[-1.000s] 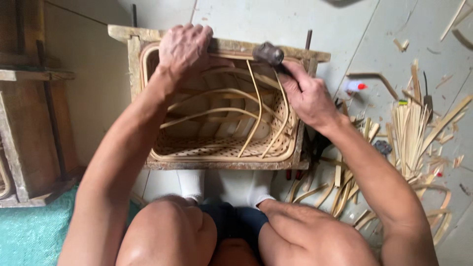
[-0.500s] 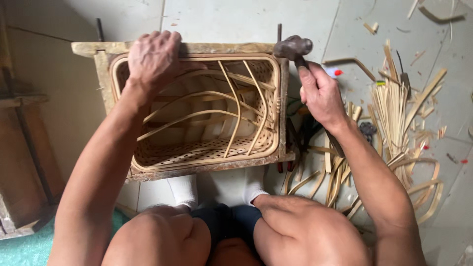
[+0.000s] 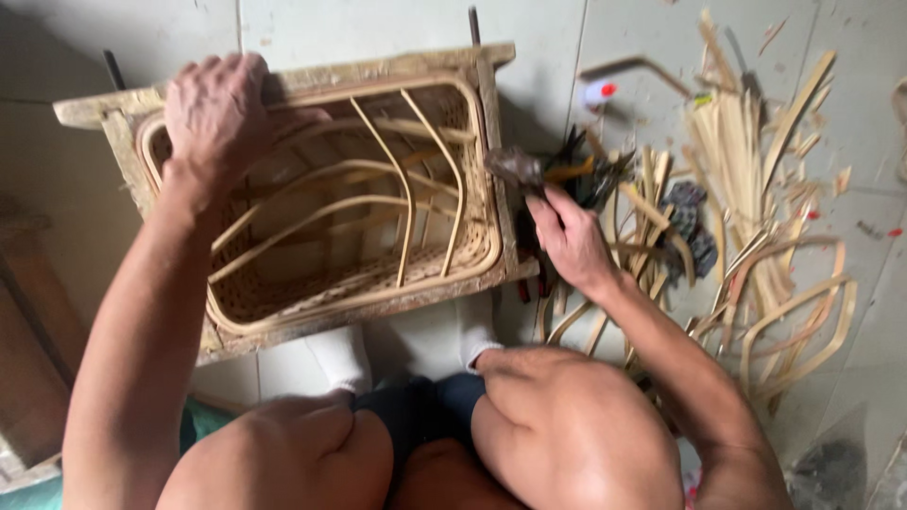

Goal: The person inserts thin wooden strips into a rectangular basket frame, hammers them into place, and applies glue to the joints. The person uses a hammer, pliers, and a glue bottle to assemble the basket structure.

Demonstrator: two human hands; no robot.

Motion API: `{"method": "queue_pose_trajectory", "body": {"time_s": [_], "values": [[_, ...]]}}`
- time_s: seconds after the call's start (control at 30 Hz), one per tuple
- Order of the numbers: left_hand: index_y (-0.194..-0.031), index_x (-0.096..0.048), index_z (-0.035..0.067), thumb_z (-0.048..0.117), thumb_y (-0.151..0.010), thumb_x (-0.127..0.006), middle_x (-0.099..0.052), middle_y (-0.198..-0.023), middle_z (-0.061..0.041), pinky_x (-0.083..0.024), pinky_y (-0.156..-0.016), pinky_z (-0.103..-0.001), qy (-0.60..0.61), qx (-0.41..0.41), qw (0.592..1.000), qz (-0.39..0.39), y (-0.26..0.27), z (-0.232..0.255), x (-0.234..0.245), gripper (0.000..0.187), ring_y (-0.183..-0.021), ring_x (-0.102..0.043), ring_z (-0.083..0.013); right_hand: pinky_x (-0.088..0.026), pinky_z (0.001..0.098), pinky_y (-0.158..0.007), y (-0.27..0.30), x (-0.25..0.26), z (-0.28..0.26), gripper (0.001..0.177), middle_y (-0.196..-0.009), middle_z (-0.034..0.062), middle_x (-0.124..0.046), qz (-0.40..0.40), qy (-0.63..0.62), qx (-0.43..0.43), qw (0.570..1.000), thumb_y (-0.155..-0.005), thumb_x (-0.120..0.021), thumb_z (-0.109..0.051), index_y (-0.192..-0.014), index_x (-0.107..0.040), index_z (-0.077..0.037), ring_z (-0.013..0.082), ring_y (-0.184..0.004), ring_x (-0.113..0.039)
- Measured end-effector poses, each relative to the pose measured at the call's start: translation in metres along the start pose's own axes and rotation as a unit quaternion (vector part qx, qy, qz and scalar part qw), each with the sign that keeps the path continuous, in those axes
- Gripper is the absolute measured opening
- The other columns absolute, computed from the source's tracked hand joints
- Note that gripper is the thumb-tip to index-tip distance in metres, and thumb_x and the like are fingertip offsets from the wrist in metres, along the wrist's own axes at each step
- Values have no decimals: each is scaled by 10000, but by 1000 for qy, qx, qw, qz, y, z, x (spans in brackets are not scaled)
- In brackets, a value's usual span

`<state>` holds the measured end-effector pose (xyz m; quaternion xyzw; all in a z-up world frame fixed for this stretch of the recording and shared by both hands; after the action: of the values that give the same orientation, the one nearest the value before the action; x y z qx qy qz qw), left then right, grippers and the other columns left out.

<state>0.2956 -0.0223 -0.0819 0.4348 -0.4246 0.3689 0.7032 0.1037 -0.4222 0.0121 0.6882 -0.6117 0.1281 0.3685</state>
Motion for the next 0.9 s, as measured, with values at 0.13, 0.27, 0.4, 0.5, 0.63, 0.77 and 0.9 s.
{"method": "queue_pose_trajectory", "body": {"time_s": [0.13,0.27,0.4,0.5,0.63,0.77,0.9], "values": [[-1445,-530,-32,692,-1004,-696,-632,-1199,-168,-388,-1121,-502,-4,-136,974,181,33,4,19,864,-1159,-577,-293,-441,257,-539,69,-8,63,284,-713,-2,-556,26,-146,-94,984,-1085,-553,-196,-1280,-625,-2,82,-623,-519],[-1552,-464,-20,298,-1097,-756,-565,-1494,-191,-319,-1230,-557,65,-113,948,290,133,-1,34,627,-1387,-540,-347,-495,276,-662,138,-10,121,319,-814,31,-625,229,-26,-96,968,-1093,-597,-186,-1311,-613,46,100,-722,-565],[-1504,-488,2,90,-950,-808,-596,-1387,-237,-444,-1145,-505,139,20,933,331,231,-2,34,646,-1294,-569,-399,-472,287,-631,151,-25,162,288,-805,47,-611,307,30,-160,938,-1125,-582,-195,-1267,-643,48,115,-694,-549],[-1498,-514,39,250,-941,-873,-640,-1380,-245,-531,-1081,-461,240,175,913,280,270,0,7,695,-1261,-651,-387,-461,278,-606,144,-24,168,288,-805,45,-612,310,18,-157,937,-1142,-550,-196,-1276,-632,46,110,-671,-542],[-1514,-427,105,492,-870,-803,-724,-1088,-250,-548,-887,-497,271,355,893,45,265,-2,-28,840,-994,-704,-428,-447,266,-573,147,0,151,291,-804,42,-613,325,-21,-137,936,-1165,-508,-196,-1287,-617,44,103,-639,-533],[-1446,-376,70,416,-904,-741,-711,-1046,-283,-542,-830,-532,279,311,904,91,246,-8,-20,739,-946,-688,-485,-432,254,-540,131,11,112,297,-803,39,-614,308,-97,-86,942,-1188,-465,-197,-1299,-603,42,96,-607,-524],[-1385,-363,35,267,-920,-704,-695,-1040,-317,-524,-816,-564,301,286,905,97,244,-9,-28,622,-944,-664,-520,-418,242,-506,102,23,50,306,-803,37,-614,219,-146,-23,965,-1210,-423,-198,-1310,-588,39,89,-575,-515]]}}
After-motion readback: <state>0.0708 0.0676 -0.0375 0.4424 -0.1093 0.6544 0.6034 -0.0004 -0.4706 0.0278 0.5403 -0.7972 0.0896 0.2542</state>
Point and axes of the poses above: each hand's wrist, its own y-axis away from the middle knuckle, its own x-axis out of the back of the hand, z = x × y, the point moved 4 cm from there along -y, towards the middle knuckle
